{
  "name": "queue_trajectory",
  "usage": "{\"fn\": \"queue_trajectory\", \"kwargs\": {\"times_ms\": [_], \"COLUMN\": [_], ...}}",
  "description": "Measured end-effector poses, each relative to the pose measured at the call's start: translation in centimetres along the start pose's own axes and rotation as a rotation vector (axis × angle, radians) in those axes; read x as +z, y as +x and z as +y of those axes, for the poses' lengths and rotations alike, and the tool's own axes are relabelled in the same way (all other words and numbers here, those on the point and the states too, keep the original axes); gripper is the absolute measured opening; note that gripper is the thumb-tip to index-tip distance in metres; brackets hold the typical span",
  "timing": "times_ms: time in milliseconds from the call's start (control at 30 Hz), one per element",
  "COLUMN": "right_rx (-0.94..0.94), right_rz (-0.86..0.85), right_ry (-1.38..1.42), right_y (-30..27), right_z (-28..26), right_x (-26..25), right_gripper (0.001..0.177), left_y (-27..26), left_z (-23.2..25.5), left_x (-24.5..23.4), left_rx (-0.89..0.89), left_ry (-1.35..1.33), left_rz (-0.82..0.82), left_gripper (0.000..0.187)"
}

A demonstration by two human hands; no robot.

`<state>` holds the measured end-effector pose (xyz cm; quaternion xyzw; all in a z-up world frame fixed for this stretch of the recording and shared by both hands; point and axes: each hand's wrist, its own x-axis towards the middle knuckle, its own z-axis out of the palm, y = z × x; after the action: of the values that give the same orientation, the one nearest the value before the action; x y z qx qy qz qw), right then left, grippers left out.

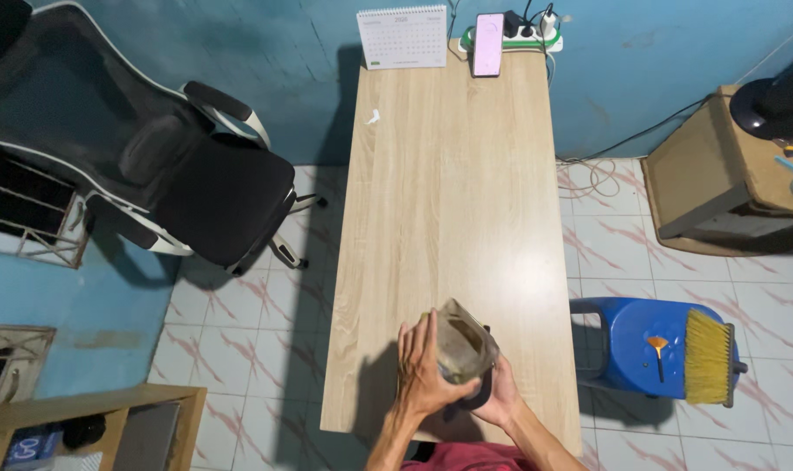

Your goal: The person wipes a black camera lens cap with a yellow cloth, then wipes a small white box with the same cloth. They place both items on a nearby shelf. Finally, they pick up a glass ashtray, scrape its contents into a yellow bag on the floor using a small orange scoop, and wipe the ashtray with the cloth.

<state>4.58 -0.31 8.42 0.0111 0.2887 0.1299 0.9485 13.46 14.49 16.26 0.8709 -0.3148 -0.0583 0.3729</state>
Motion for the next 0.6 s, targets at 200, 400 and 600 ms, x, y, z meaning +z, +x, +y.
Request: {"fn": "queue_trajectory", "kwargs": {"times_ms": [200,400,600], "right_rx": [-0.135,-0.396,-0.744], "right_rz": [0.121,0.229,0.150], "right_ry": [-0.092,-0.699,-1.502], "right_y": [-0.1,3.3,3.9], "right_z": [1.3,0.7,3.4], "right_x": [1.4,-4.6,-7.5], "right_gripper": [0.062,0.069,0.078], "left_y": [1.2,1.0,1.5], "left_z": [1.0,-3.0,-5.3], "left_x": [2.3,5.8,7.6], "left_rx": [-0.586,-0.868,-1.114], "left_ry": [-0.211,-0.993,-1.624], "left_rz": [0.111,0.090,0.086], "left_gripper": [0.141,0.083,0.059]}}
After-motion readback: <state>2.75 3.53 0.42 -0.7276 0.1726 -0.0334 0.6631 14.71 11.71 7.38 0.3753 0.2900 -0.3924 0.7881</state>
